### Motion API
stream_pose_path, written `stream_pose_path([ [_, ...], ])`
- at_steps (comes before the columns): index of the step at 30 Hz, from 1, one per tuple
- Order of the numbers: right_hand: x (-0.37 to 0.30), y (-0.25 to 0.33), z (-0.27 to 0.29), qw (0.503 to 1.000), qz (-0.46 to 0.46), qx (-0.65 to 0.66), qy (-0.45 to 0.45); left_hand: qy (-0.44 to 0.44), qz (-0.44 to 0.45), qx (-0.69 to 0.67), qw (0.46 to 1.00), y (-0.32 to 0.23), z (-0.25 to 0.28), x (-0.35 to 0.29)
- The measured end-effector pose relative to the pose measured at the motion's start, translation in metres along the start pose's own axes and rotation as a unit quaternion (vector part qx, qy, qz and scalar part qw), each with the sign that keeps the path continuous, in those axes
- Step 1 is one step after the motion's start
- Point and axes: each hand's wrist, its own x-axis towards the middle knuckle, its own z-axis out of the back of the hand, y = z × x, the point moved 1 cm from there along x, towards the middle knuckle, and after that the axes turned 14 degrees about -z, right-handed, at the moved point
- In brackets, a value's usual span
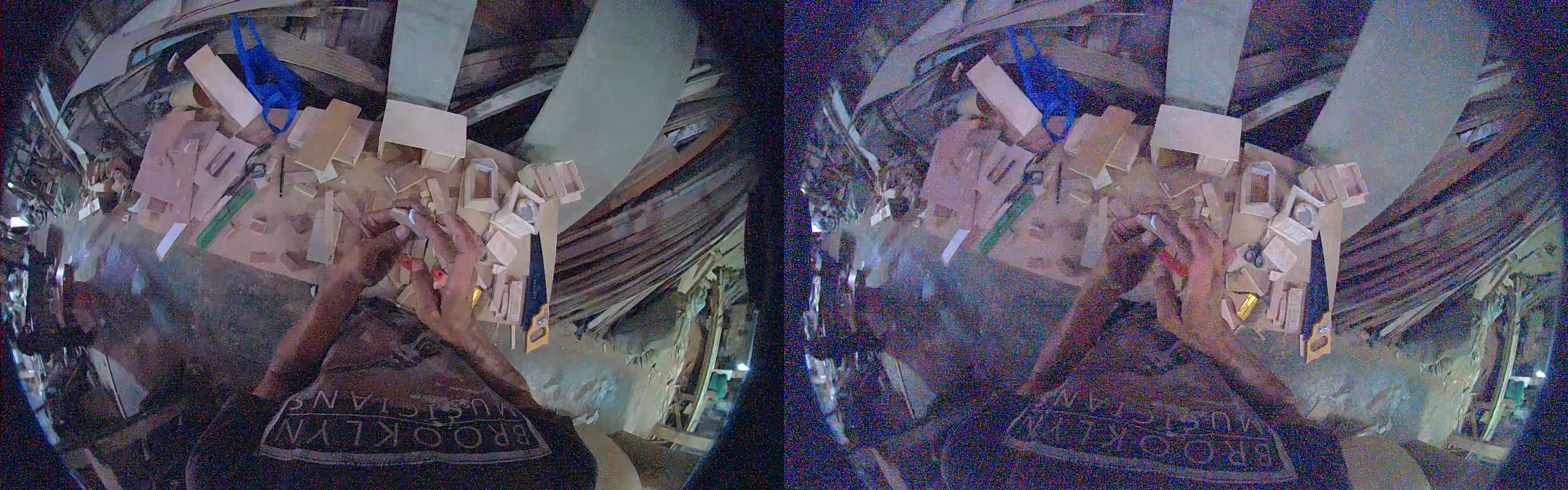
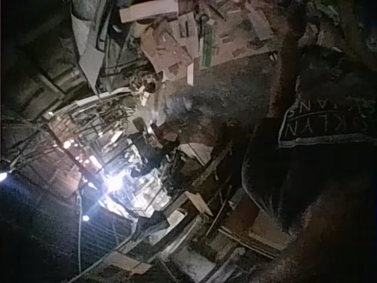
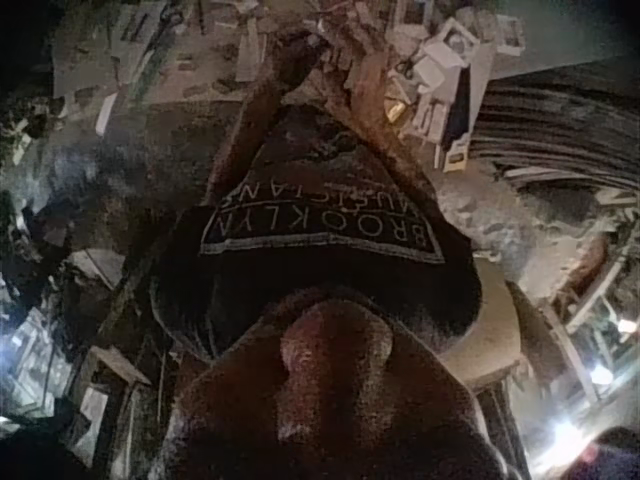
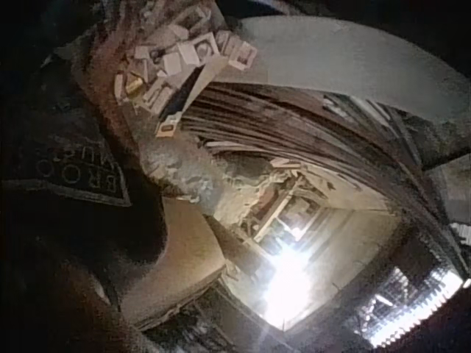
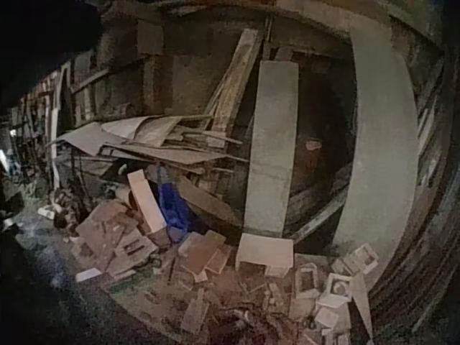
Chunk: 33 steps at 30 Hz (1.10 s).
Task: Assembling small wooden components or boxes on a workbench in a workshop.
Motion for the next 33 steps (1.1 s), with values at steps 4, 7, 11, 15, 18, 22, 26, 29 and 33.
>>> stream_pose_path([
  [4, 0.003, 0.003, 0.003, 1.0, -0.004, -0.026, -0.01, -0.012, -0.012, 0.039, 0.999, -0.002, -0.005, 0.004],
  [7, 0.01, 0.005, 0.005, 0.998, 0.007, -0.061, -0.028, 0.023, -0.008, 0.103, 0.994, -0.003, 0.0, 0.007],
  [11, 0.015, 0.001, 0.005, 0.994, 0.024, -0.095, -0.041, 0.003, 0.023, 0.124, 0.992, -0.004, 0.005, 0.011],
  [15, 0.012, 0.001, 0.008, 0.991, -0.016, -0.105, -0.086, -0.07, -0.001, 0.078, 0.995, -0.007, -0.007, 0.016],
  [18, 0.009, -0.002, -0.004, 0.99, -0.022, -0.126, -0.055, -0.095, -0.027, 0.116, 0.988, -0.008, -0.009, 0.017],
  [22, 0.006, -0.032, -0.032, 0.985, 0.065, -0.151, -0.042, -0.113, -0.022, 0.082, 0.99, 0.0, 0.0, 0.015],
  [26, -0.01, -0.05, -0.047, 0.966, 0.026, -0.257, -0.007, -0.173, -0.042, 0.138, 0.974, -0.001, 0.003, 0.012],
  [29, -0.005, -0.031, -0.04, 0.978, 0.053, -0.2, 0.041, -0.22, -0.033, 0.088, 0.971, -0.007, 0.013, 0.008],
  [33, 0.009, -0.005, -0.036, 0.983, 0.029, -0.138, -0.117, -0.21, -0.039, 0.012, 0.977, -0.021, 0.01, 0.005],
])
